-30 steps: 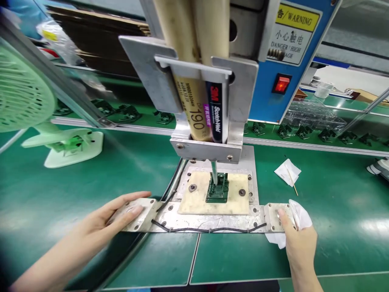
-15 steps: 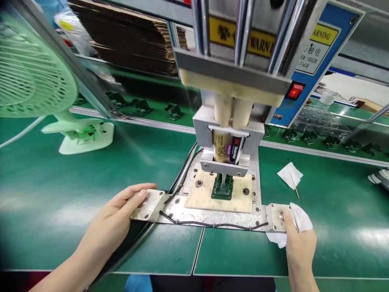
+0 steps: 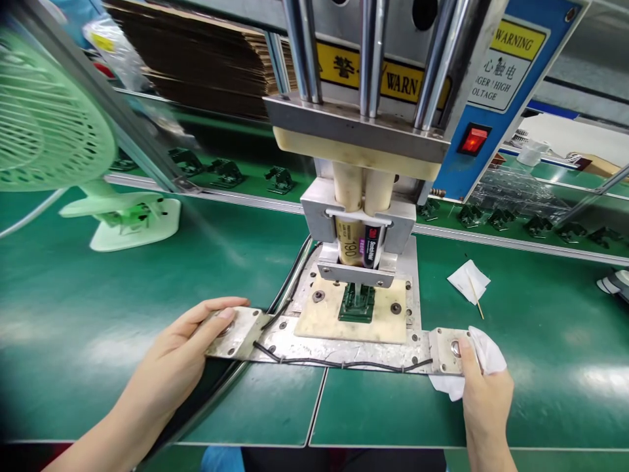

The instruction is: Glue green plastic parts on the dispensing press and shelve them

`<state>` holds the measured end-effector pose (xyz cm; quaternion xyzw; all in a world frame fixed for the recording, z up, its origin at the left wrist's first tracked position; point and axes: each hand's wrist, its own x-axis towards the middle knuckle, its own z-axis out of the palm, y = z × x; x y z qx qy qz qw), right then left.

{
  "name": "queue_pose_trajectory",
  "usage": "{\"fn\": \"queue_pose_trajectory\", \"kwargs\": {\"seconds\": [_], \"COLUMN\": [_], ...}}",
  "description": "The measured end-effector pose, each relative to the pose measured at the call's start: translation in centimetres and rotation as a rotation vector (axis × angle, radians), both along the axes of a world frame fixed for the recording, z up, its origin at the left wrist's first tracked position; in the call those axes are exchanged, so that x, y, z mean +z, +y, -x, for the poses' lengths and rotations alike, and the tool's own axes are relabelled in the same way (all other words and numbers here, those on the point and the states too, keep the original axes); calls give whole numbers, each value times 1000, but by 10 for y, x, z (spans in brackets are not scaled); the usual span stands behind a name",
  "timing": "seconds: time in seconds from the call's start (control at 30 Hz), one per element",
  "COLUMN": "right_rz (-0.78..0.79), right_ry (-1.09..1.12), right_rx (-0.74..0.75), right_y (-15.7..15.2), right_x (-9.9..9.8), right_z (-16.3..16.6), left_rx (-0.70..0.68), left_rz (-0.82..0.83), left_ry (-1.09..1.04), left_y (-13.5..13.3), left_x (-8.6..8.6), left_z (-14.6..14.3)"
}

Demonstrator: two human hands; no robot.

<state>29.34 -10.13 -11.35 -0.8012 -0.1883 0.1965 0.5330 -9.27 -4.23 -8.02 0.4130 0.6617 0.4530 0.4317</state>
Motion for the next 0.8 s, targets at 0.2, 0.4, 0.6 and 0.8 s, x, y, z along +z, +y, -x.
{"fn": "queue_pose_trajectory", "kwargs": {"seconds": [0.2,0.4,0.6,0.8], "right_rz": [24,25,18,37], "right_ry": [41,63,58,37], "right_rx": [-29,-21,-33,-27], "right_y": [0,-1,0,-1], "right_x": [3,2,5,7], "right_z": [1,1,3,4], "left_rx": [11,19,12,10], "left_rz": [6,17,14,20], "left_ry": [-13,-15,-10,-5], "left_y": [0,-3,-2,-1], "left_x": [6,5,7,5], "left_z": [-3,-4,-4,-3]}}
